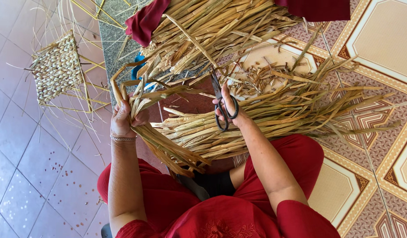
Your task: The person sits on a tiled floor and uses shears to cut dried plant stalks into shorter pieces. The cut pieces accumulate on the floor as the person continues to trim the stalks one by one.
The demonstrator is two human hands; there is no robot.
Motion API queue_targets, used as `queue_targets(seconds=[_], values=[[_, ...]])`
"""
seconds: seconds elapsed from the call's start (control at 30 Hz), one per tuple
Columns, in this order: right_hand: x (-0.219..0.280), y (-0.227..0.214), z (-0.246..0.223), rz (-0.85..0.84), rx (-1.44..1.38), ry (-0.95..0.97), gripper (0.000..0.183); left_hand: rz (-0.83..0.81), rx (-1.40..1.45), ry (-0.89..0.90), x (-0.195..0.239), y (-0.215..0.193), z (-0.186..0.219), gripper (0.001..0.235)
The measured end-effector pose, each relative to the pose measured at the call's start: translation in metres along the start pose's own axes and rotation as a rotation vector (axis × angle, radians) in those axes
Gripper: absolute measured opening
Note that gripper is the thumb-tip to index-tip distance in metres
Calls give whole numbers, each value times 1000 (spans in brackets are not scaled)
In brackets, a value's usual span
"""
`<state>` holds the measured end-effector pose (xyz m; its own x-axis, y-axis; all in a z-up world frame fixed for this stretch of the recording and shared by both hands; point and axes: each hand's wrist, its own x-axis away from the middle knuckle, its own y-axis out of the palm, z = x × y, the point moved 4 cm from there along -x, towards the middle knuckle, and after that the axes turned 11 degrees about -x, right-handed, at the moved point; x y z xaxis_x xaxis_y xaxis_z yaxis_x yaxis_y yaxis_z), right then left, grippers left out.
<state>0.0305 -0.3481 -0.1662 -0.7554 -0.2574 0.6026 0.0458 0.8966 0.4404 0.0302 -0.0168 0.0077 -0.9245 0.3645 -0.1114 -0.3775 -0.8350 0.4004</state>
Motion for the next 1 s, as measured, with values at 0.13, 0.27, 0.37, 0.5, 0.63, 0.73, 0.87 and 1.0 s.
queue_targets(seconds=[0.13,0.27,0.37,0.5,0.63,0.73,0.87,1.0], values=[[-15,-6,7,-29,-73,-65,109,-7,4,3,1,-1,1,40],[-16,-16,14,-31,-101,-211,99,24,-7,-3,2,-3,2,42],[-6,-22,11,6,-130,-261,96,101,-15,-25,2,-5,1,40],[19,-25,2,-5,-203,-293,92,115,-13,-1,3,-5,1,40],[48,-23,-9,122,-183,-569,78,139,-75,-75,9,-6,7,42],[74,-24,-14,179,-119,-865,69,114,-144,-80,11,-1,8,27],[106,-28,-10,200,-67,-1092,66,115,-295,-123,10,3,5,23],[121,-31,-20,102,-57,-1245,79,122,-229,-128,5,7,2,21]])
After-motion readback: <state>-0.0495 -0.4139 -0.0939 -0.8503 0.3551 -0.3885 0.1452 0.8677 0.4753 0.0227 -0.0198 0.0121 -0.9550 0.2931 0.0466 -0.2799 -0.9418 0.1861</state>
